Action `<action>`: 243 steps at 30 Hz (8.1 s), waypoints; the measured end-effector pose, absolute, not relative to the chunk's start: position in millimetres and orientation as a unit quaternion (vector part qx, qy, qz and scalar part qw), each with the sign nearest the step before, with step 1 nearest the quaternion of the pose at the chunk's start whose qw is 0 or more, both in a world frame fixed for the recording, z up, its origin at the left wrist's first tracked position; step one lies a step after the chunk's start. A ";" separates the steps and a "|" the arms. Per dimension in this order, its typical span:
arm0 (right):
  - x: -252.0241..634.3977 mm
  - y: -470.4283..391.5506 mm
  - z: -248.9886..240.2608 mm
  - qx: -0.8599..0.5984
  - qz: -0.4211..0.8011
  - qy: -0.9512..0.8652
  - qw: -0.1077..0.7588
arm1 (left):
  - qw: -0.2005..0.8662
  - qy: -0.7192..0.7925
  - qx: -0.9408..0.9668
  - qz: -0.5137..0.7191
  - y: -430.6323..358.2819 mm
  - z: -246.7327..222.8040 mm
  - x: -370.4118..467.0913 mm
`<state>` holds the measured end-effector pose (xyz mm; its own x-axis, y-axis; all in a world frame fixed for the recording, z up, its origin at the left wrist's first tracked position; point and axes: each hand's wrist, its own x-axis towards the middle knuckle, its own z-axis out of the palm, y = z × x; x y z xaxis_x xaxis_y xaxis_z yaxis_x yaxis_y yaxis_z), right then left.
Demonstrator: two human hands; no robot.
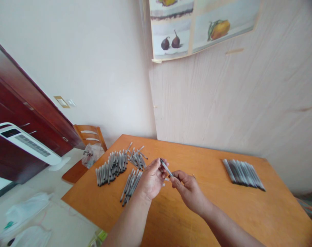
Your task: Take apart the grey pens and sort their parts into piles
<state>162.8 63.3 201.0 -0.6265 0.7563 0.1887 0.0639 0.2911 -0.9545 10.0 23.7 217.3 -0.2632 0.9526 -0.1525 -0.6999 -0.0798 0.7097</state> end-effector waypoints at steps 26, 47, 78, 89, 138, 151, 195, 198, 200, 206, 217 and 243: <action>162.2 61.1 193.7 -0.324 0.494 -0.734 0.335 | 0.537 0.385 0.204 0.722 26.8 223.2 11.8; 167.1 58.7 202.4 -0.278 0.717 -0.586 0.254 | 0.508 0.450 0.260 0.686 23.2 222.1 5.5; 163.4 59.3 203.1 -0.325 0.674 -0.611 0.259 | 0.520 0.451 0.217 0.692 24.7 221.5 10.2; 162.9 60.1 197.9 -0.335 0.681 -0.602 0.248 | 0.520 0.467 0.215 0.682 24.3 218.7 7.2; 154.6 61.9 175.5 -0.340 0.635 -0.616 0.317 | 0.484 0.495 0.199 0.693 27.2 205.6 8.3; 163.4 61.3 191.2 -0.296 0.713 -0.586 0.244 | 0.540 0.458 0.182 0.682 23.6 212.3 5.4; 162.9 65.3 187.6 -0.226 0.811 -0.494 0.220 | 0.581 0.432 0.194 0.662 17.8 208.2 3.6; 162.2 65.5 189.5 -0.219 0.808 -0.494 0.235 | 0.575 0.431 0.189 0.669 18.9 207.1 5.4; 161.9 65.4 189.7 -0.223 0.802 -0.501 0.239 | 0.571 0.433 0.187 0.672 19.9 206.5 6.8; 160.7 65.9 181.9 -0.230 0.784 -0.522 0.243 | 0.526 0.469 0.217 0.675 22.1 202.3 9.3; 159.9 64.0 178.5 -0.198 0.840 -0.446 0.236 | 0.544 0.465 0.226 0.661 22.5 200.6 5.1; 169.5 86.5 151.4 -0.378 0.528 -0.665 0.369 | 0.384 0.626 0.483 0.476 16.0 146.2 15.0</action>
